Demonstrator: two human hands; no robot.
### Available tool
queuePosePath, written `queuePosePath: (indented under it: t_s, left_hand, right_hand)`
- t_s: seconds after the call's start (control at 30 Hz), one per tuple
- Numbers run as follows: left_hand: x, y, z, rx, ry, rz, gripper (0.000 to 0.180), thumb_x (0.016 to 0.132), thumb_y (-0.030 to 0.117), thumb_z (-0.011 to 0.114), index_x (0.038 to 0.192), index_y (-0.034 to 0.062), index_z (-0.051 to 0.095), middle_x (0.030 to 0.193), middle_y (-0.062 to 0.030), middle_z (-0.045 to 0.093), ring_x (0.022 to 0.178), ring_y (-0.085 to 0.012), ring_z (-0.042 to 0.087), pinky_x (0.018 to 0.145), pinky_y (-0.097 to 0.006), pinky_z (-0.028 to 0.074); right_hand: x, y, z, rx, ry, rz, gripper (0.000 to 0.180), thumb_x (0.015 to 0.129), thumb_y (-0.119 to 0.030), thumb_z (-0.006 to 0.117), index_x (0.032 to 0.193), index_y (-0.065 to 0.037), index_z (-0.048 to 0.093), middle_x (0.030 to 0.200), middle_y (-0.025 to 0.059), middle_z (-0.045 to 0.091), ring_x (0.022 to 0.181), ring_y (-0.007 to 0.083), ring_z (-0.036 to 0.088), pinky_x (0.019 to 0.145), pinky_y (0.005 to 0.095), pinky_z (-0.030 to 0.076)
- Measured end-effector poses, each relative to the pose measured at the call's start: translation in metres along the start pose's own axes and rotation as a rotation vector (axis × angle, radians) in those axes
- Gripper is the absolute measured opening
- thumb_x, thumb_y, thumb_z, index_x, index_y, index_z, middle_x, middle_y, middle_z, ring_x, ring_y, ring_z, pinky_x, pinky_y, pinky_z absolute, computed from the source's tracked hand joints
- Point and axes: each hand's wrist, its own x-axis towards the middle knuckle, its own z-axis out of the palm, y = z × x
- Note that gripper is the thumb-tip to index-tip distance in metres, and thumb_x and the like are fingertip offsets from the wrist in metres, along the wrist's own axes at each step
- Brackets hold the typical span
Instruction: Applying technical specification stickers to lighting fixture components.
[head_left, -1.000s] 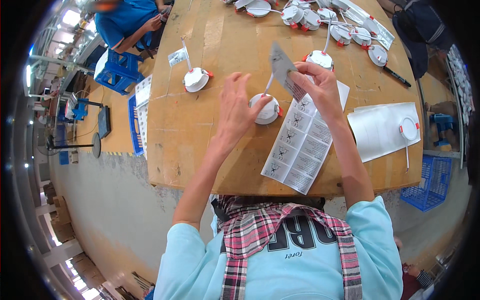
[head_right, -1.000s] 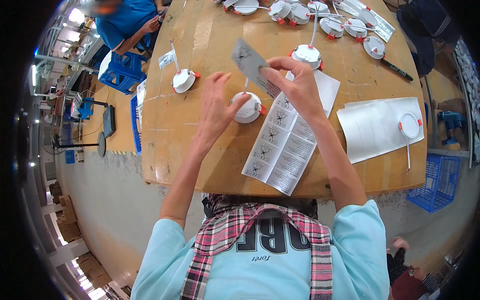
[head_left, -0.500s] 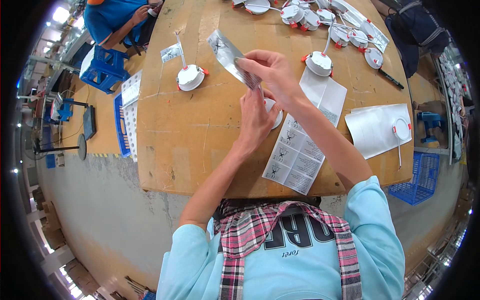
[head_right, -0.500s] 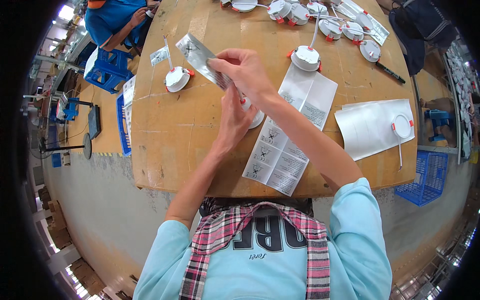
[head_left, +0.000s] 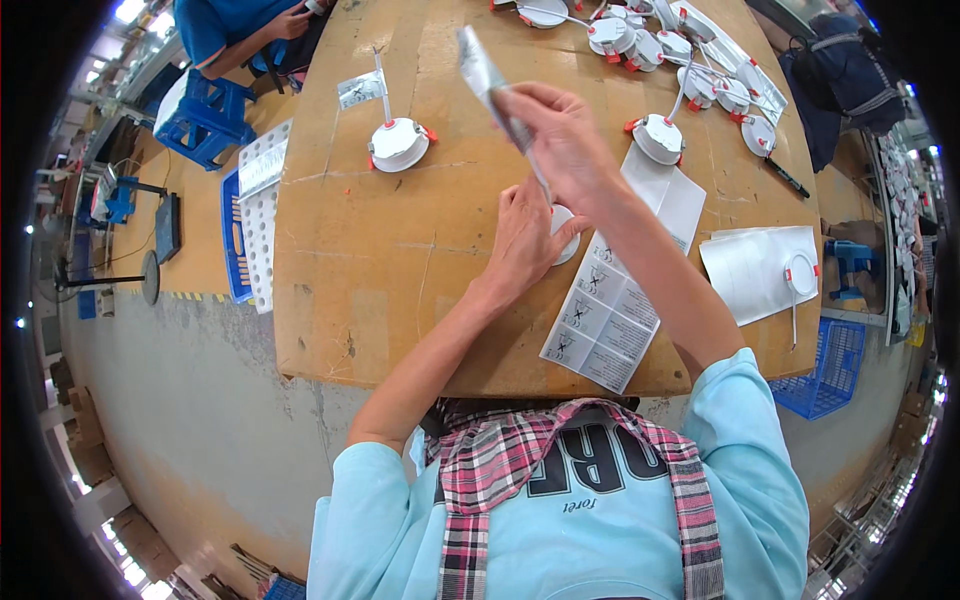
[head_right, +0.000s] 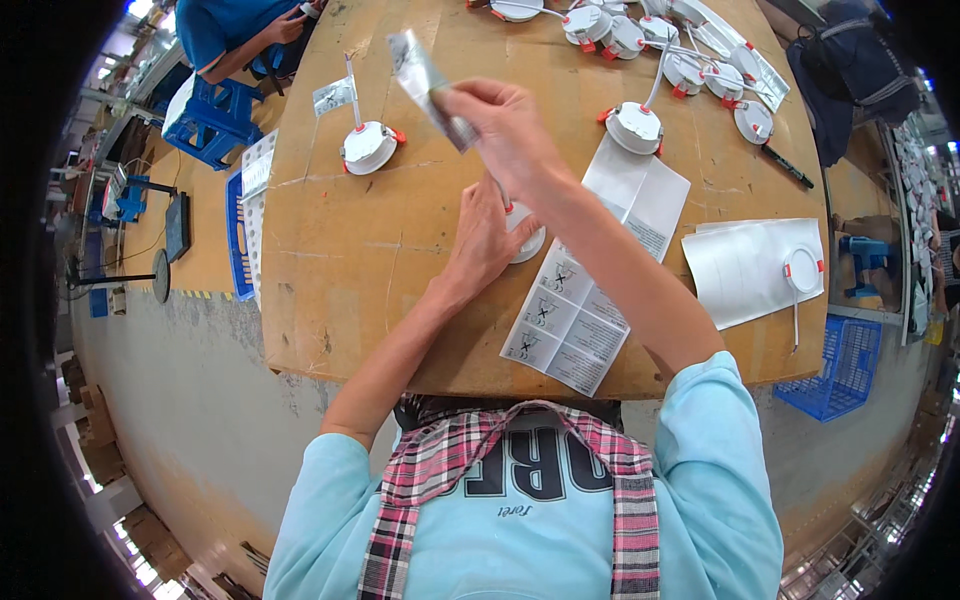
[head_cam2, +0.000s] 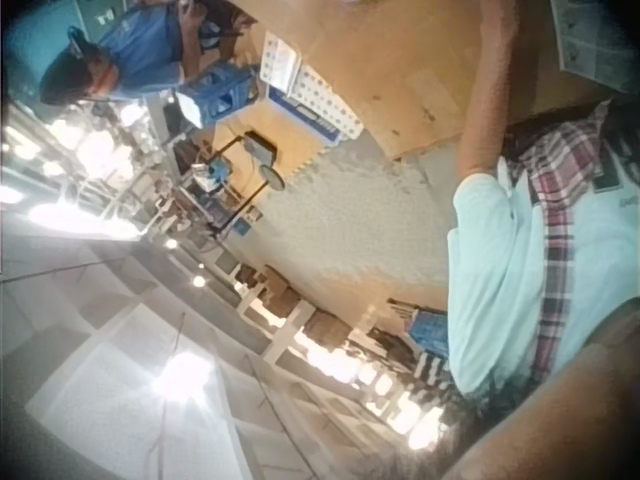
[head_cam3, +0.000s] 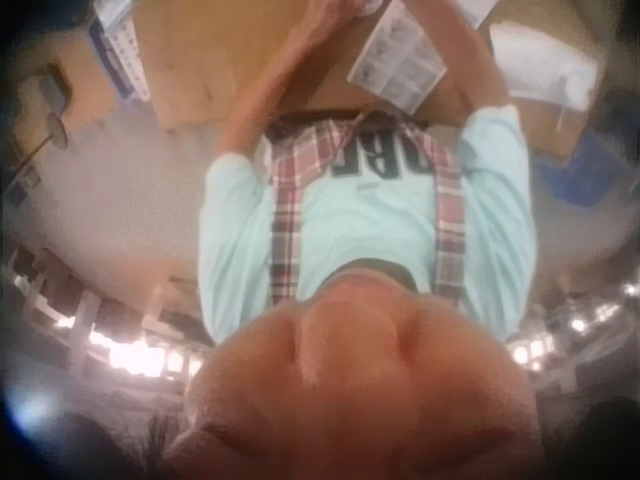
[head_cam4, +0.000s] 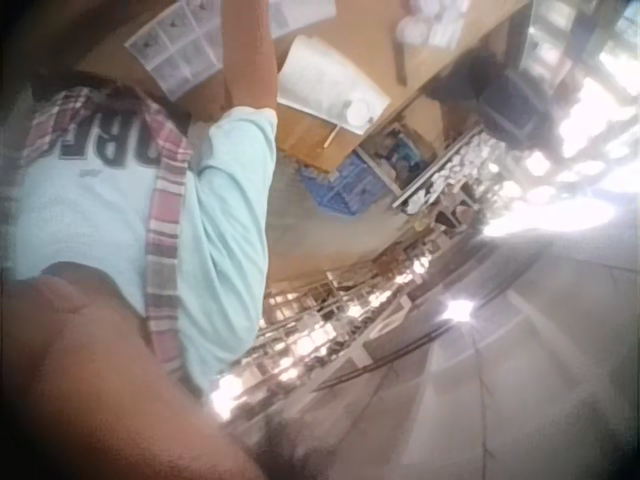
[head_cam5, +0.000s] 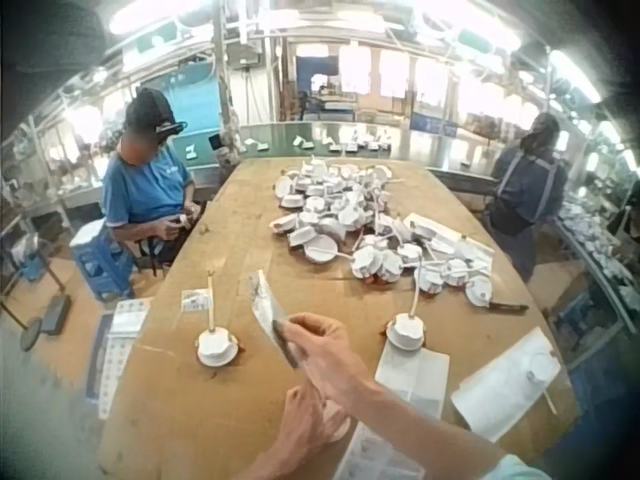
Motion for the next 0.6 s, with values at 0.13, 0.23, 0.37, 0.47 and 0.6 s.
queuePosePath:
  t_s: [0.13, 0.23, 0.37, 0.47, 0.6]
  left_hand:
    - [-0.002, -0.001, -0.010, -0.220, -0.020, 0.073, 0.077, 0.078, 0.014, 0.070, 0.140, -0.0029, 0.027, 0.120, -0.0183, 0.051, 0.111, -0.0289, 0.047, 0.099, -0.039, 0.034]
    - [-0.012, -0.004, -0.026, -0.396, 0.162, 0.072, 0.076, 0.083, 0.025, 0.065, 0.143, -0.0018, 0.025, 0.128, -0.0152, 0.048, 0.117, -0.0233, 0.045, 0.100, -0.036, 0.033]
    - [-0.023, 0.011, -0.068, -0.885, 0.259, 0.035, 0.069, 0.088, 0.034, 0.056, 0.142, -0.0006, 0.029, 0.132, -0.0124, 0.045, 0.122, -0.0221, 0.042, 0.099, -0.035, 0.035]
    - [-0.031, 0.031, -0.082, -1.035, 0.238, 0.128, 0.065, 0.090, 0.032, 0.054, 0.141, -0.0002, 0.032, 0.129, -0.0127, 0.047, 0.121, -0.0206, 0.042, 0.098, -0.034, 0.036]
    - [-0.024, 0.049, -0.072, -0.798, 0.106, -0.089, 0.066, 0.082, 0.027, 0.071, 0.132, -0.0030, 0.040, 0.113, -0.0098, 0.055, 0.100, -0.0137, 0.055, 0.077, -0.023, 0.045]
  right_hand:
    - [-0.001, -0.054, -0.018, -0.337, 0.081, -0.366, 0.019, 0.086, -0.019, 0.065, 0.092, -0.001, 0.070, 0.076, -0.0004, 0.066, 0.067, 0.0036, 0.057, 0.061, 0.0194, 0.043]
    - [-0.026, -0.086, -0.029, -0.569, 0.030, -0.381, 0.019, 0.085, -0.019, 0.066, 0.091, -0.002, 0.070, 0.079, -0.0002, 0.067, 0.069, 0.0048, 0.059, 0.061, 0.0200, 0.044]
    - [-0.068, -0.089, -0.049, -0.877, -0.021, -0.318, 0.017, 0.083, -0.017, 0.068, 0.090, -0.001, 0.070, 0.076, 0.0011, 0.066, 0.068, 0.0079, 0.059, 0.062, 0.0220, 0.045]
    - [-0.094, -0.081, -0.036, -1.124, -0.103, -0.301, 0.014, 0.078, -0.010, 0.070, 0.087, 0.000, 0.069, 0.068, 0.0070, 0.062, 0.075, 0.0172, 0.058, 0.065, 0.0293, 0.046]
    - [-0.108, -0.066, -0.034, -1.174, -0.137, -0.384, 0.009, 0.076, -0.007, 0.070, 0.082, -0.001, 0.069, 0.071, 0.0087, 0.065, 0.077, 0.0230, 0.057, 0.071, 0.0336, 0.046]
